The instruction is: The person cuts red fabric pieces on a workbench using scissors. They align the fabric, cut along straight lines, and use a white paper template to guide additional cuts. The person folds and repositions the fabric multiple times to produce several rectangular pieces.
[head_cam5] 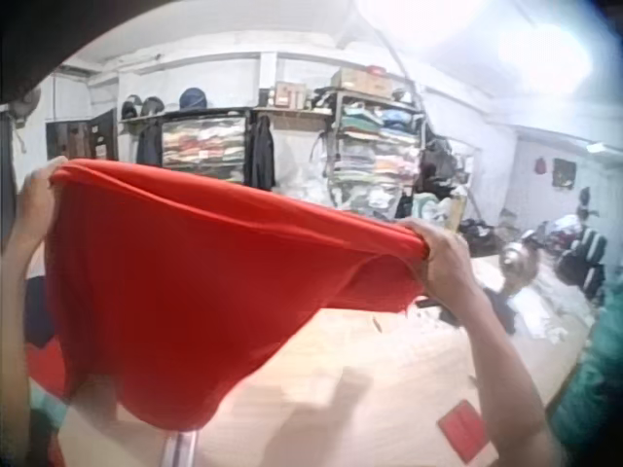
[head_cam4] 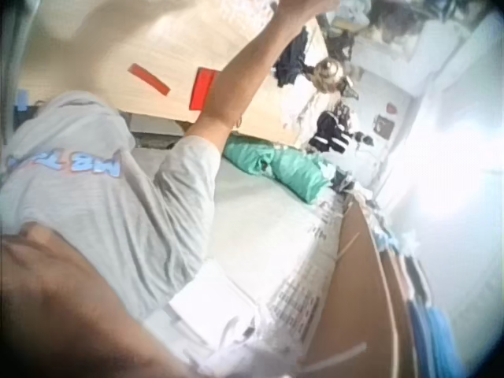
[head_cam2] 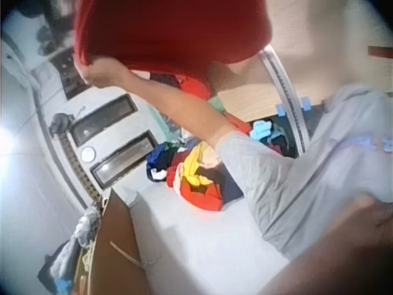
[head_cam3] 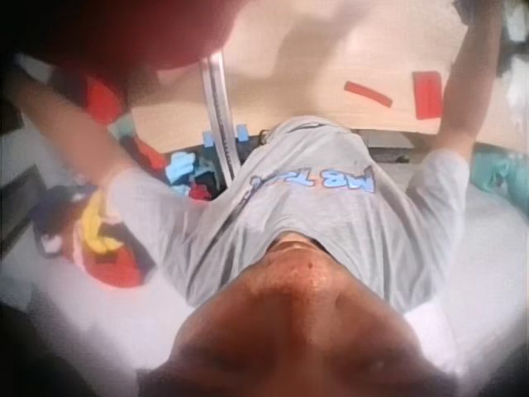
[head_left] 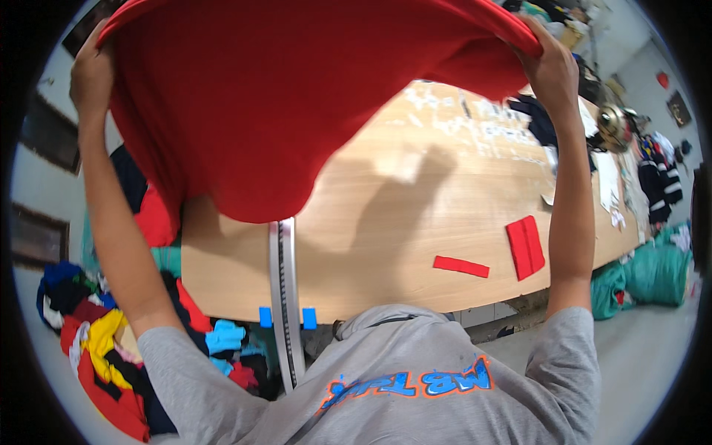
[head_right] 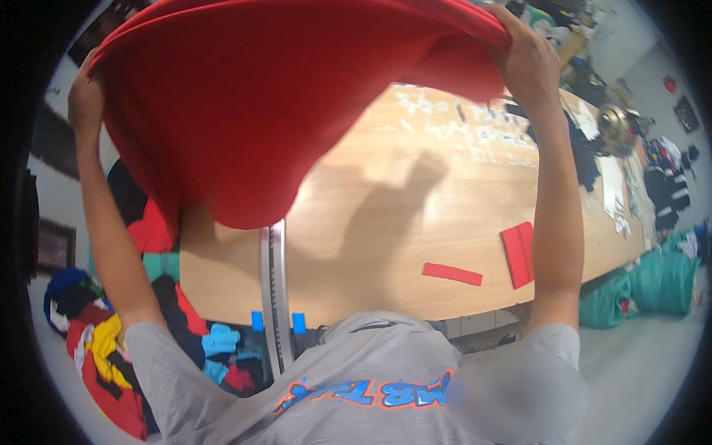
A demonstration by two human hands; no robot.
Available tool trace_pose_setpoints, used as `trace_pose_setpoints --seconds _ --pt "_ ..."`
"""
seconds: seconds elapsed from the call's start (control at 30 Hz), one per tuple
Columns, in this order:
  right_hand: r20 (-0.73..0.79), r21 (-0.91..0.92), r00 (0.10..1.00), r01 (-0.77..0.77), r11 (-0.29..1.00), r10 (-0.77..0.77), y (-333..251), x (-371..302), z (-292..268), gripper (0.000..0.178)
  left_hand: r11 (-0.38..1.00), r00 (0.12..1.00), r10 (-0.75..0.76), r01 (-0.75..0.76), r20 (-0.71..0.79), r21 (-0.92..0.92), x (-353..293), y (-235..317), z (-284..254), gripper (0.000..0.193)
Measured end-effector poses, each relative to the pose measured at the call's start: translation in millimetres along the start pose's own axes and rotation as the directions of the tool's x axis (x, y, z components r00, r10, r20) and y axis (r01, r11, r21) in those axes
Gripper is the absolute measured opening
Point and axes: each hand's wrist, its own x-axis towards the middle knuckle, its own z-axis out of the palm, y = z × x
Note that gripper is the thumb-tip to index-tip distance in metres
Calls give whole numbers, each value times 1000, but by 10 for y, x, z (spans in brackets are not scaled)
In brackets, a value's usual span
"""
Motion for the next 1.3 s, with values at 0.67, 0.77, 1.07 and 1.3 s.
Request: trace_pose_setpoints --seconds 0.67,0.77,1.07,1.3 --pt "738 5 632 -354 935 236 -1173 -4974 907 75 855 430 -355 508 830 102 -6167 1048 -1443 55" --pt "741 -36 608 -387 921 284 -1210 -5103 772 78 858 373 -361 492 855 148 -6244 1268 -1495 54" --pt "599 -74 649 -539 839 469 -855 -5665 472 45 870 568 -410 478 714 119 -6151 989 -1429 34" --pt "432 -321 488 -703 635 759 316 -5718 747 28 967 350 -168 240 921 85 -6045 585 -1702 34"
